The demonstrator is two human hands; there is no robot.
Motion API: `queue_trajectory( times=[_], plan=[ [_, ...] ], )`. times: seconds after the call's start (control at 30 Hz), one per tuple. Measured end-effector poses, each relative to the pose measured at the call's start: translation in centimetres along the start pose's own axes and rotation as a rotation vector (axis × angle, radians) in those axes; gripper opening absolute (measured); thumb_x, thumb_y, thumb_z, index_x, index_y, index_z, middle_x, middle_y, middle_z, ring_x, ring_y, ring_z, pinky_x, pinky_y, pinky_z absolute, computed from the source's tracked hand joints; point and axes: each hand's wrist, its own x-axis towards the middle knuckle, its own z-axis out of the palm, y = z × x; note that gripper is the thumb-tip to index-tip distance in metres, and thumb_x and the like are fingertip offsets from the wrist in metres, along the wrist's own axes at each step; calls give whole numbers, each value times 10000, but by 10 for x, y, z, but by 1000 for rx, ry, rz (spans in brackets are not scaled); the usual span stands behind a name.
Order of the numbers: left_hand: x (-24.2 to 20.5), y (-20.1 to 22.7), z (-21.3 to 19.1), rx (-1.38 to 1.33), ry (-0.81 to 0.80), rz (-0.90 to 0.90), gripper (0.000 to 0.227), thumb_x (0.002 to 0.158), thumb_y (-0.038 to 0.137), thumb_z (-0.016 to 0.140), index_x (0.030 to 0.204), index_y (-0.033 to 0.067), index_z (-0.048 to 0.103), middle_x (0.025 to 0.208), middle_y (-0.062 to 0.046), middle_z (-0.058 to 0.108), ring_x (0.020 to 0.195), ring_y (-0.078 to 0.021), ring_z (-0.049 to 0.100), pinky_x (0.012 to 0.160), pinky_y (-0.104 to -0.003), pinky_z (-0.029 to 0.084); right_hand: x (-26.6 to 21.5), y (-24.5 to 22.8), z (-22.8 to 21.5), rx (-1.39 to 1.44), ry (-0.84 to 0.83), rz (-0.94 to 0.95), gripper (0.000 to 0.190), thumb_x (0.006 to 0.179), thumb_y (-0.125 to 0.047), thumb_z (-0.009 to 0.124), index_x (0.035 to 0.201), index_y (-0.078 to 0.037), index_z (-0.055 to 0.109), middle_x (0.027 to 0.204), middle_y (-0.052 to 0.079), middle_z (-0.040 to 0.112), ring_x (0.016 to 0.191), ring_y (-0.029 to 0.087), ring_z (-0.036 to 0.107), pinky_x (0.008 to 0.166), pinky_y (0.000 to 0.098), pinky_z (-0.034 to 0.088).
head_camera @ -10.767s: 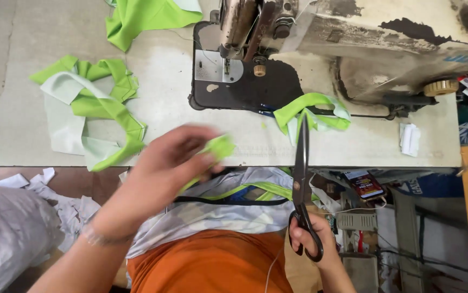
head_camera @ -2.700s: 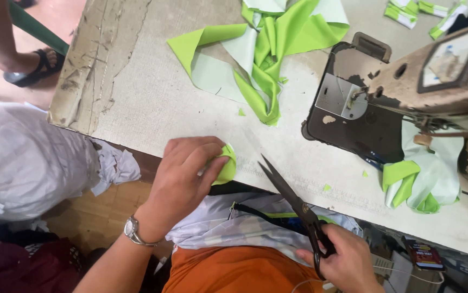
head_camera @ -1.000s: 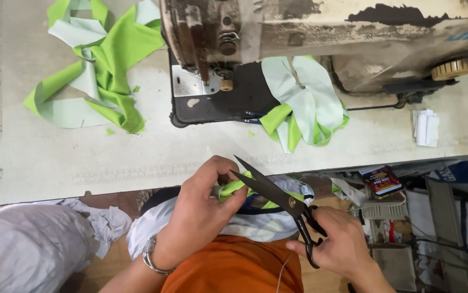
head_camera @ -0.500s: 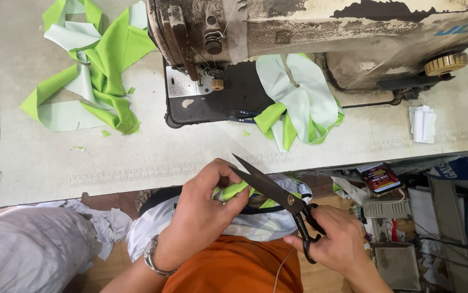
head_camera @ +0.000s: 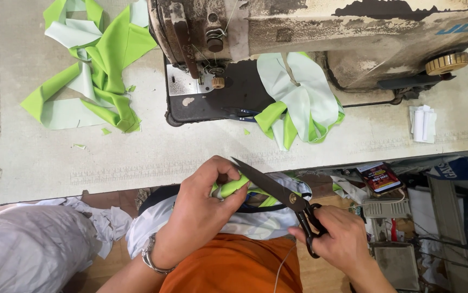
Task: A person uses large scissors to cut and trim small pieces of green fabric at a sewing workstation.
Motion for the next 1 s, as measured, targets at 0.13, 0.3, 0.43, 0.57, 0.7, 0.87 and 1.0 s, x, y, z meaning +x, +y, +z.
queue_trajectory(
  times=[0.13, 0.3, 0.43, 0.57, 0.7, 0.87, 1.0],
  plan=[
    [1, 2, -3, 4, -17, 1, 207, 896, 93, 763, 983, 135, 581, 899, 17, 628, 790, -122, 580, 709, -271, 489, -6, 4, 4, 58, -21, 45, 509, 808, -498, 815, 642, -128, 508, 552, -10, 490, 496, 171, 511, 467, 365, 386],
    [14, -5, 2, 44, -66, -18, 151, 952, 184, 708, 1002, 127, 578, 860, 19, 626, 662, -111, 538, 594, -289, 450, -35, 21, 15, 231, -22, 367, 507, 758, -456, 836, 651, -106, 486, 549, 22, 435, 503, 186, 398, 499, 351, 323],
    [53, 12, 24, -120, -72, 99, 132, 989, 154, 657, 1017, 94, 543, 911, -30, 618, 755, -143, 572, 691, -312, 481, -65, 29, 28, 289, 40, 581, 330, 772, -393, 831, 706, -117, 665, 573, 4, 569, 524, 135, 487, 526, 312, 391],
    [98, 36, 67, -167, -53, 848, 173, 1041, 55, 573, 1191, 47, 487, 1169, -158, 568, 1107, -332, 606, 990, -448, 548, -97, 24, 39, 407, 220, 786, 273, 858, -322, 777, 861, -62, 695, 584, 57, 552, 572, 141, 480, 570, 323, 411],
    [133, 15, 87, 453, -167, 895, 368, 1036, 189, 647, 1386, 171, 535, 1521, -57, 518, 1503, -303, 482, 1205, -493, 493, -69, -26, 12, 432, 179, 1080, 339, 1034, -301, 672, 897, 8, 658, 663, 146, 627, 547, 238, 549, 563, 367, 406],
    [97, -70, 24, 208, 4, 839, 133, 1024, 179, 540, 1087, 96, 623, 1163, -133, 657, 1171, -398, 645, 926, -550, 533, -42, -16, 22, 405, -48, 1091, 255, 954, -266, 750, 1003, -17, 727, 794, 142, 717, 690, 249, 644, 685, 351, 476],
    [67, -89, -113, 536, 275, 550, 161, 1007, 93, 656, 1153, 35, 620, 1238, -167, 594, 1138, -324, 590, 1032, -476, 460, -35, -15, 24, 311, -286, 1185, 337, 851, -211, 849, 1140, -39, 820, 962, 150, 834, 873, 277, 765, 842, 341, 568]
  ],
)
